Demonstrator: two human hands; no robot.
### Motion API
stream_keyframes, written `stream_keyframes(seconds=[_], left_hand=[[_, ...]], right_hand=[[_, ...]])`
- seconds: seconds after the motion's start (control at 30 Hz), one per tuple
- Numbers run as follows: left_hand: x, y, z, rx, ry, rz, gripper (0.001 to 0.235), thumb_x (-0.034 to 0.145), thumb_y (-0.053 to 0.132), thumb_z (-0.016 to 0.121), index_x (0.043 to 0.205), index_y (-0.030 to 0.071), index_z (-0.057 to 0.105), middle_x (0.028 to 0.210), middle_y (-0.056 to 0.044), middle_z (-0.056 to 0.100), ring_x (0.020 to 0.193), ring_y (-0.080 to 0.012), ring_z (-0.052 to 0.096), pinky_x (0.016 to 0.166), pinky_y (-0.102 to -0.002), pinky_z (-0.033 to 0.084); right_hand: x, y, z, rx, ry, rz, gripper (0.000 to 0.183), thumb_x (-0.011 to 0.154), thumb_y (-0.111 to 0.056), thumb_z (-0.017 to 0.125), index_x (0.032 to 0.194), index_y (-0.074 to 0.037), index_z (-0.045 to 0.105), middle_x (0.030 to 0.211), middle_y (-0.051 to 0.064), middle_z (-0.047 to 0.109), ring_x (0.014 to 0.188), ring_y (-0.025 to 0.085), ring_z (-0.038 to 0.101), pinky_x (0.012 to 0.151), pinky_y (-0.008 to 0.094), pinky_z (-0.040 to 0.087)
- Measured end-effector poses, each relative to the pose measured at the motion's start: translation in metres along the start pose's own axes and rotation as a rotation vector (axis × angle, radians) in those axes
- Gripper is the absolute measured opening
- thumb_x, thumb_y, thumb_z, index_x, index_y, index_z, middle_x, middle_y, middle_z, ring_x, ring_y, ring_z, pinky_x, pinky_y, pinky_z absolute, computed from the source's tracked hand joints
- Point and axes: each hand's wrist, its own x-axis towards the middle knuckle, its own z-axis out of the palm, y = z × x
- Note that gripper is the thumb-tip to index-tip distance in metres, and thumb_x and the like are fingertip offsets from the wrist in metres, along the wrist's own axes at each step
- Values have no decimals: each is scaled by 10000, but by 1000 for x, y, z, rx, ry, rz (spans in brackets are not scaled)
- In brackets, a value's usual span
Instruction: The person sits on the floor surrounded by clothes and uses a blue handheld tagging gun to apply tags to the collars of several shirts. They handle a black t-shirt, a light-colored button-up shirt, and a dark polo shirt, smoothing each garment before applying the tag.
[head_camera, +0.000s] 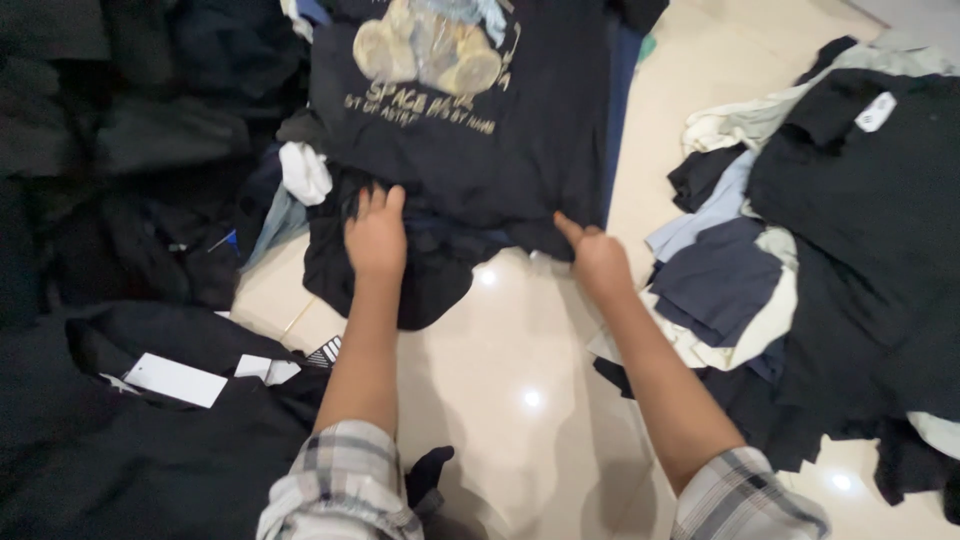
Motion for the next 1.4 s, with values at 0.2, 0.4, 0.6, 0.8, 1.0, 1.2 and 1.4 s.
stream_keyframes(seconds=[0.2, 0.4, 0.6, 0.8, 1.0, 1.2, 1.4], left_hand=[[-50, -78, 17, 339, 329, 43, 206, 989, 176, 501, 1023, 311, 652, 1043, 92, 772, 854, -80, 752, 686, -327, 556], [-49, -98, -4, 10, 263, -168, 98, 945, 156, 592, 990, 243, 606, 780, -35, 712, 717, -298, 726, 640, -459, 560], [-16, 9, -116, -201, 375, 200, 570, 952, 308, 747, 1488, 277, 556, 1554, -170, 410, 1437, -444, 323, 1026, -722, 344], [10, -4, -80, -19, -179, -146, 612, 1051, 592, 446, 1592, 576, 161, 1716, -31, -76, 1558, -380, -42, 928, -953, 201], [-7, 1, -52, -64, -239, -216, 647, 1089, 655, 354, 1634, 527, 29, 1676, -91, -200, 1546, -396, -91, 902, -841, 408], [-39, -1, -78, -160, -434, -214, 646, 1056, 608, 313, 1624, 477, 34, 1705, -85, -157, 1579, -297, -86, 996, -845, 321], [-168, 25, -61, -225, -671, -208, 711, 1040, 585, 351, 1643, 354, 54, 1712, -187, -46, 1585, -344, -13, 1087, -823, 177]], right_hand=[[-70, -60, -1, 169, -101, -36, 826, 783, -3, 706, 1530, -263, 469, 954, 188, 710, 868, 379, 744, 744, 489, 609], [-118, -103, -63, 456, -229, 67, 905, 851, -115, 683, 1608, -393, 272, 1186, 223, 680, 1085, 440, 683, 875, 542, 560], [-106, -132, -112, 512, 154, 37, 1013, 821, -378, 840, 1626, -171, 261, 1586, 340, 144, 1416, 658, 125, 1000, 839, 206], [-28, -86, -85, 135, -234, 116, 865, 843, -481, 761, 1541, -576, 258, 1709, -32, -110, 1509, 539, -17, 1021, 861, 229], [-16, -71, -71, 171, -212, 142, 843, 887, -382, 744, 1542, -595, 258, 1708, -81, -93, 1520, 503, 55, 1070, 809, 279], [-68, -76, -39, 272, -149, 136, 998, 794, -589, 739, 1595, -508, 149, 1714, -12, -48, 1538, 458, 49, 1161, 717, 241], [-150, -88, -41, 305, -190, 120, 973, 871, -343, 752, 1630, -379, 143, 1715, 80, -67, 1542, 429, 102, 1195, 662, 227]])
